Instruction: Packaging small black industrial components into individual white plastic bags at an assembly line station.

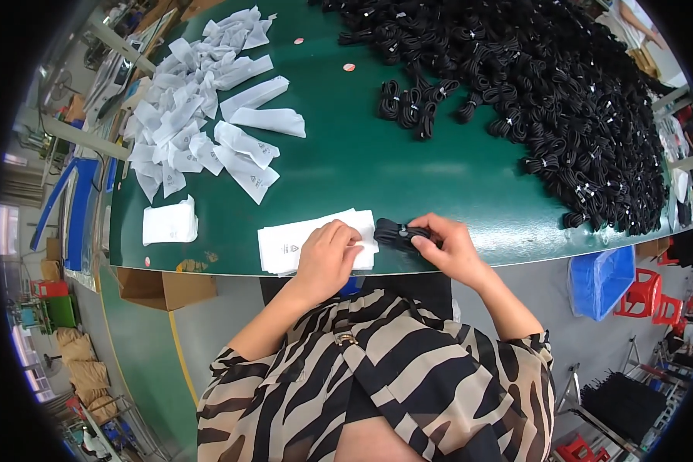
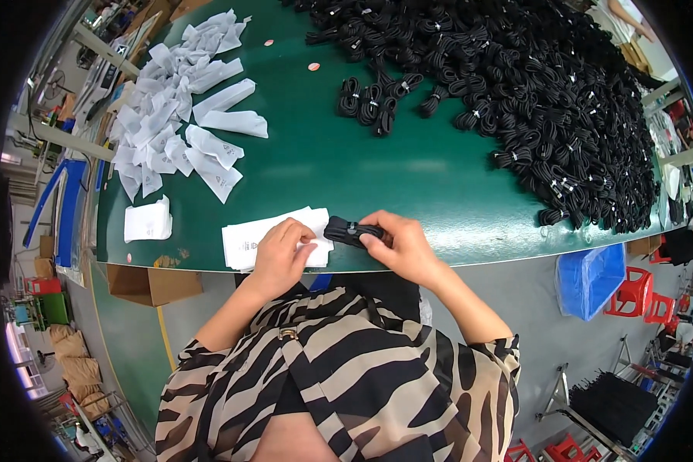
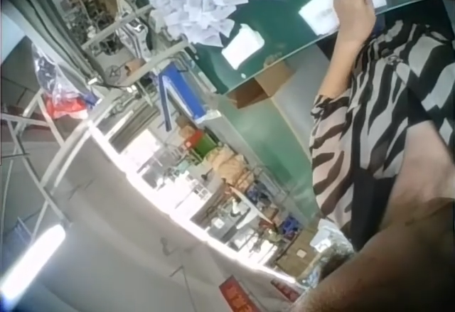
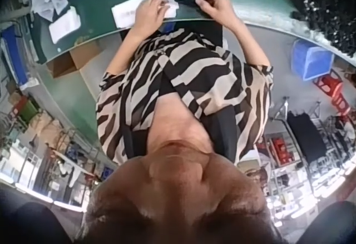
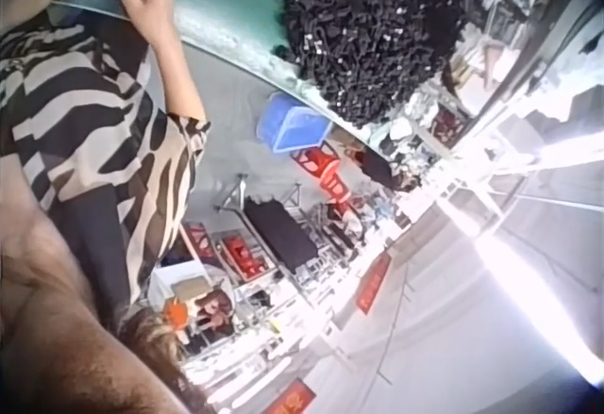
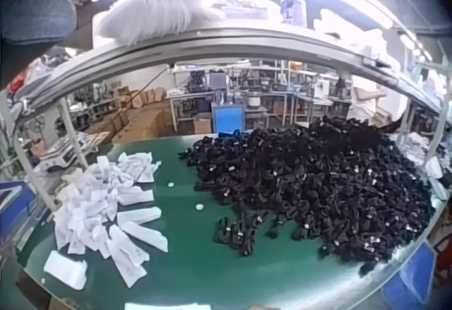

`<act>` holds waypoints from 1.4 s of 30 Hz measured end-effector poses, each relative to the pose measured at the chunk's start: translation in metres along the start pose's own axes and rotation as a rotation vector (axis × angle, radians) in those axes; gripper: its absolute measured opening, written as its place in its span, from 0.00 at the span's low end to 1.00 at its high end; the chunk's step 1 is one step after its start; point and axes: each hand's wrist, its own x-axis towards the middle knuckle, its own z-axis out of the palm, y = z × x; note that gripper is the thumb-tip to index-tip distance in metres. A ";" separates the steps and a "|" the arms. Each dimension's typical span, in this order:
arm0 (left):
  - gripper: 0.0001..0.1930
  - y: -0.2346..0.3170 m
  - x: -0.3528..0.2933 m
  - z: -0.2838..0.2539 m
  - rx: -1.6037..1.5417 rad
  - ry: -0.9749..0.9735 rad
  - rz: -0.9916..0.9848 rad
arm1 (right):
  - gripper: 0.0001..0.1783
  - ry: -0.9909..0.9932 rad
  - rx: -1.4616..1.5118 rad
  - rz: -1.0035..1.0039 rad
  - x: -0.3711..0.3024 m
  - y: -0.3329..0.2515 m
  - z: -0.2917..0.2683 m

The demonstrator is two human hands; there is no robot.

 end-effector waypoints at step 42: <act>0.03 -0.012 -0.006 -0.001 -0.322 -0.012 -0.228 | 0.16 -0.162 0.632 0.458 0.009 -0.008 0.012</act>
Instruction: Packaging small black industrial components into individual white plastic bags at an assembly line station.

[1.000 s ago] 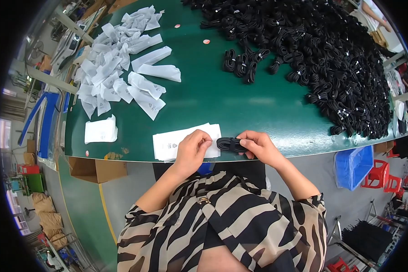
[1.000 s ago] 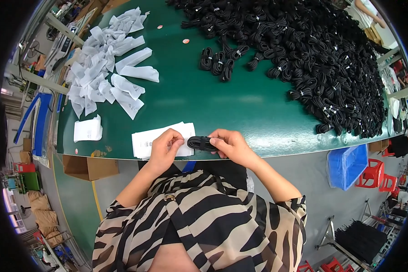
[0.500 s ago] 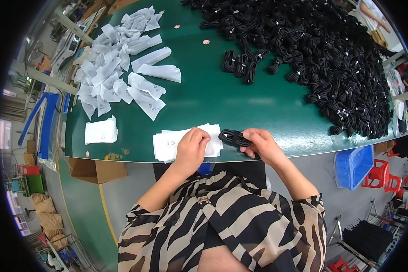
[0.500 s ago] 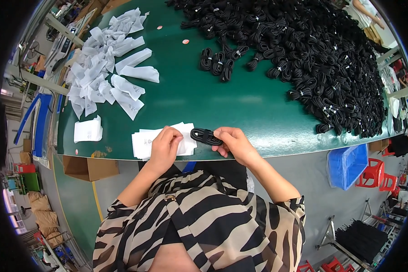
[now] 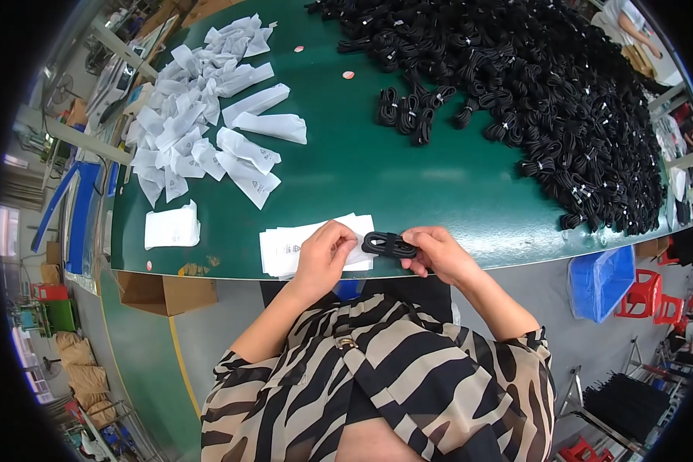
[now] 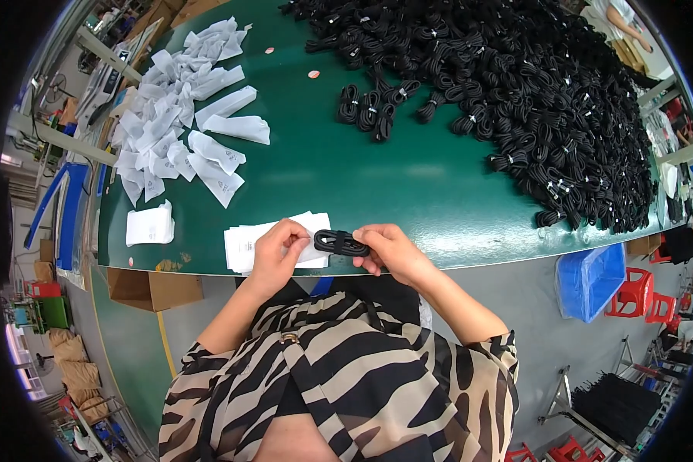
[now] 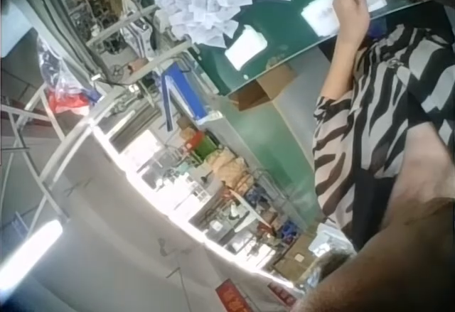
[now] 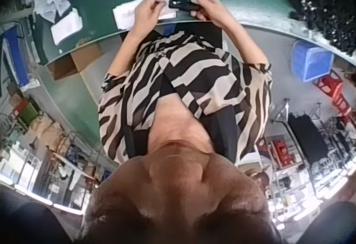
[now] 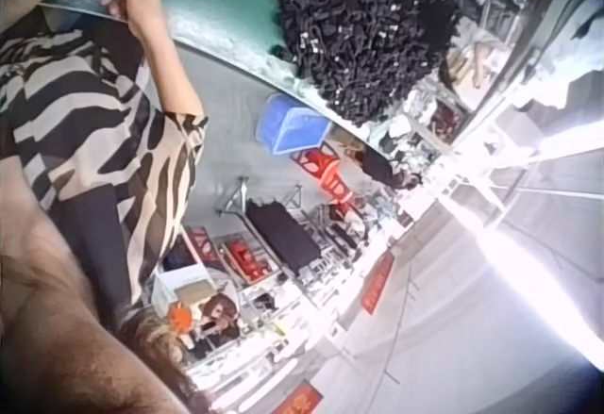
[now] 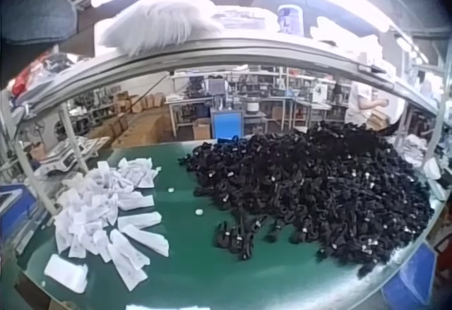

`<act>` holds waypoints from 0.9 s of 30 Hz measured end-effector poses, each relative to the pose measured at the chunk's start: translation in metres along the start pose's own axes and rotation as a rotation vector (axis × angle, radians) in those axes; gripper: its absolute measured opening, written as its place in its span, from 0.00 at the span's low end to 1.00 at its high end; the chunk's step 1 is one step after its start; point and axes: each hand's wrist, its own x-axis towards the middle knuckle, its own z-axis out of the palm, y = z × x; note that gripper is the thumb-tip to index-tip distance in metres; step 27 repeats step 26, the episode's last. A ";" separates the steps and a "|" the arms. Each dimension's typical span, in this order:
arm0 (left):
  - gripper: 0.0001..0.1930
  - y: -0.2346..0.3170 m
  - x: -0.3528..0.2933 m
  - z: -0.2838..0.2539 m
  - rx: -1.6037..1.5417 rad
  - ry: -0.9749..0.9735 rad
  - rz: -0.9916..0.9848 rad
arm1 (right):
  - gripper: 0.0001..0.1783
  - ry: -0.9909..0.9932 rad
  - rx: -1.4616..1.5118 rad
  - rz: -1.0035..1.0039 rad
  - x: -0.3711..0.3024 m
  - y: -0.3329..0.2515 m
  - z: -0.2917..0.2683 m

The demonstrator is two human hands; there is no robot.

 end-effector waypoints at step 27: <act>0.04 0.015 0.005 0.006 -0.111 0.012 0.035 | 0.20 0.017 -0.043 0.121 -0.010 0.007 0.000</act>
